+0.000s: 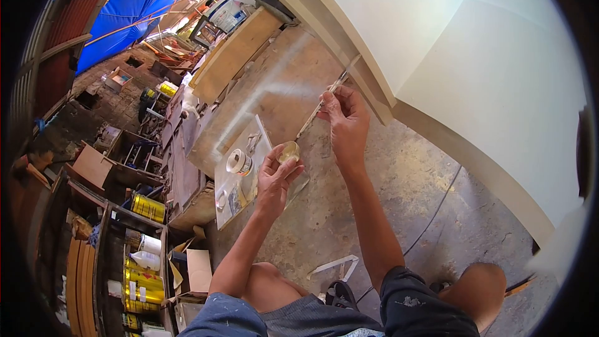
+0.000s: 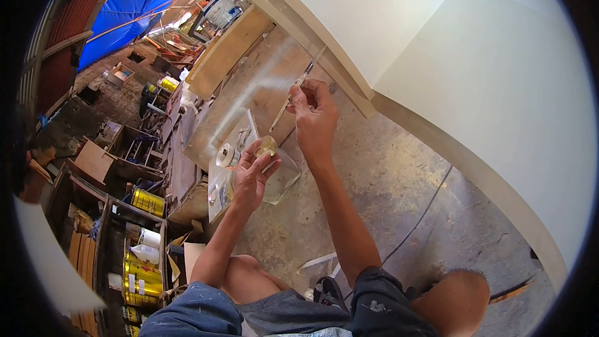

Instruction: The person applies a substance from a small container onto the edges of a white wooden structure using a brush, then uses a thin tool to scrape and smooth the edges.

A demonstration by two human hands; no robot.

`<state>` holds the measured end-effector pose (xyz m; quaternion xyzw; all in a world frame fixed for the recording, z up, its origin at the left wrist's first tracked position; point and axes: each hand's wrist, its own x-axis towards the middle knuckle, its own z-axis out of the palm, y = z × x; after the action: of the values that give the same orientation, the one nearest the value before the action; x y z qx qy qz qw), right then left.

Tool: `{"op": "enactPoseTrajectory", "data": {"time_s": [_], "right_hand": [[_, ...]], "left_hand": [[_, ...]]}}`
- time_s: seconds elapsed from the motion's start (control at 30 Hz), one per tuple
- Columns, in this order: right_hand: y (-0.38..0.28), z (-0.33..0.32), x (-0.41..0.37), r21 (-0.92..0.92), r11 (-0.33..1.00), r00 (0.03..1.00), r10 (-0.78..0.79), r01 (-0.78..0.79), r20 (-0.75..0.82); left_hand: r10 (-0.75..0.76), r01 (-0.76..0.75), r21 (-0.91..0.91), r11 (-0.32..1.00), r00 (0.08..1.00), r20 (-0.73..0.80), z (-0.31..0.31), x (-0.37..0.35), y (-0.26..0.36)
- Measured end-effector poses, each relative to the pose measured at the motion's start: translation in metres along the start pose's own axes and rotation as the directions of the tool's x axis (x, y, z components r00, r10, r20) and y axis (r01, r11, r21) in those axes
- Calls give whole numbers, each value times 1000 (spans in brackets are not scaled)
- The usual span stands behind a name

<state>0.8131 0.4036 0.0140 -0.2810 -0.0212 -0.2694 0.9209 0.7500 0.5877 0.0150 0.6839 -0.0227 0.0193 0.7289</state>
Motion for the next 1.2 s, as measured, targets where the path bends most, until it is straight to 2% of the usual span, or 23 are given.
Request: {"op": "enactPoseTrajectory", "data": {"time_s": [1.2], "right_hand": [[-4, 0, 0, -4, 1000, 1000, -3, 3, 1]], "left_hand": [[-7, 6, 12, 1000, 1000, 3, -4, 0, -1]]}}
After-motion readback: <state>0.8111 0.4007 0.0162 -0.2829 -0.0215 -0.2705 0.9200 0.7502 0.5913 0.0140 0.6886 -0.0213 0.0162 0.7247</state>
